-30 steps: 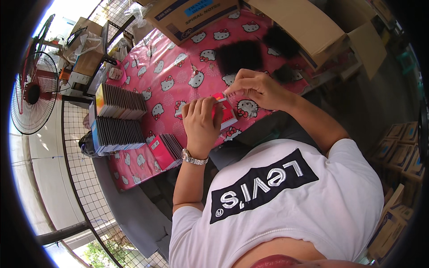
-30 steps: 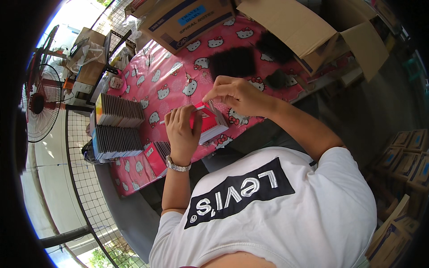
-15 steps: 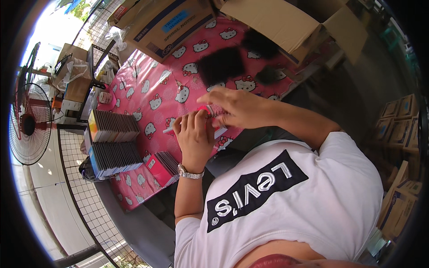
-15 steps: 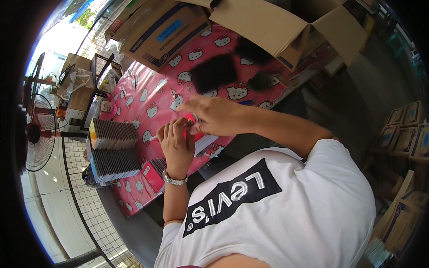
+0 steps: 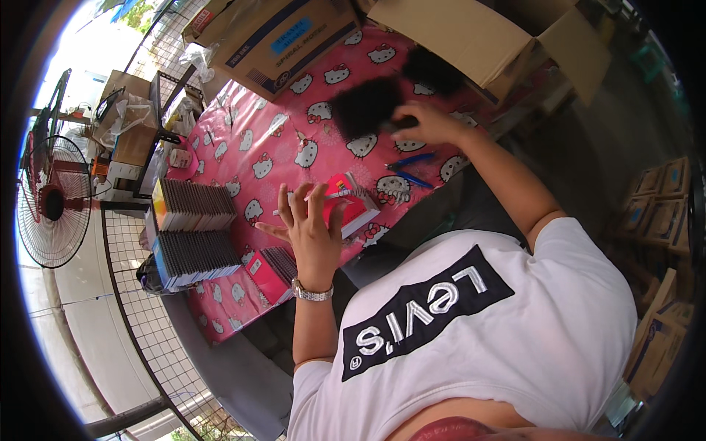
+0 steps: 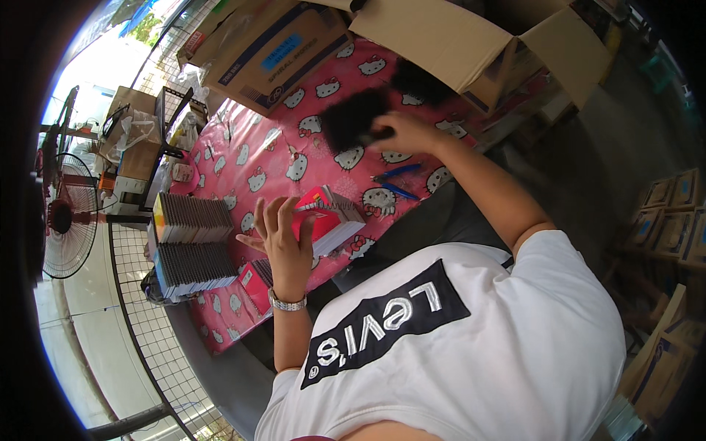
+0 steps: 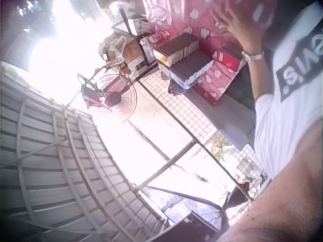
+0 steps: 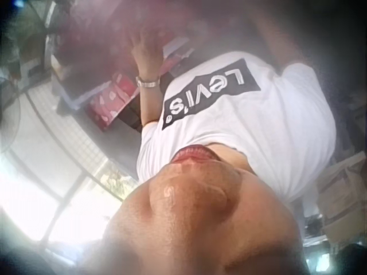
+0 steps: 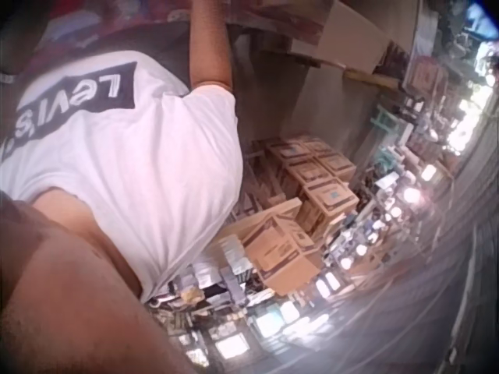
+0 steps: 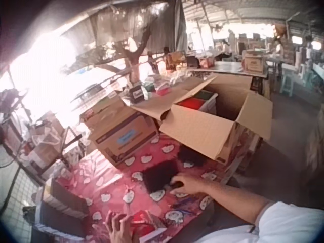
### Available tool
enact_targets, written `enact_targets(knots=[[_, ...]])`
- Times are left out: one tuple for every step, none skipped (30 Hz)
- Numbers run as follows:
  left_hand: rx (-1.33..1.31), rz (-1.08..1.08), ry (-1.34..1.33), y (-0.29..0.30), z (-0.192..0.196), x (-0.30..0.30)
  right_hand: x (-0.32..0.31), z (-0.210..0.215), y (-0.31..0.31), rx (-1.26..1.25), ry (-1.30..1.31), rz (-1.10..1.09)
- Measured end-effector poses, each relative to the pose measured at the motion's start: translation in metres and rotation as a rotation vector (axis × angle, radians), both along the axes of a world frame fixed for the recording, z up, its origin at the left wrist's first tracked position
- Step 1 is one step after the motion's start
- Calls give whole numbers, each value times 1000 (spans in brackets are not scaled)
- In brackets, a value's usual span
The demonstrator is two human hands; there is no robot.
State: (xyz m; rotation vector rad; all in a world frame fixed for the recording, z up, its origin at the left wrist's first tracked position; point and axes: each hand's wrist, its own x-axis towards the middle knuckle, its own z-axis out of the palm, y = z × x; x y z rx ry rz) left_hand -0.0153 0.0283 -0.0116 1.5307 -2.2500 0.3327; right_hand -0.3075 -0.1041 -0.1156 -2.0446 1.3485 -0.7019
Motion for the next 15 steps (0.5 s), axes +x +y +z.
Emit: enact_targets(knots=[[11, 48, 15, 0, -3, 2, 16, 41, -1, 265, -370, 238], [38, 4, 81, -1, -7, 6, 32, 76, 2, 533, -742, 474], [64, -42, 149, -5, -10, 10, 47, 96, 4, 594, -678, 597], [87, -86, 220, -8, -12, 13, 60, 113, 5, 651, -607, 722], [92, -84, 215, -8, -10, 12, 68, 120, 5, 706, -532, 845], [97, -81, 211, -7, -7, 10, 71, 121, 3, 609, -394, 789], [100, -83, 211, -7, -6, 8, 72, 123, -2, 510, -255, 726], [85, -87, 227, -9, -6, 9, 72, 123, -6, 411, -117, 661], [69, -91, 242, -11, -6, 9, 71, 122, -12, 718, -448, 732], [58, -86, 257, -11, -7, 10, 75, 125, -10, 684, -357, 744], [70, -89, 259, -11, -8, 12, 80, 129, -6, 649, -266, 755], [82, -92, 262, -12, -8, 13, 83, 131, -4, 612, -177, 765], [85, -104, 262, -15, -5, 14, 85, 128, -8, 302, 85, 695], [84, -107, 267, -16, -5, 16, 83, 124, -8, 517, -190, 751], [83, -111, 272, -15, -6, 17, 80, 121, -7, 728, -470, 795]])
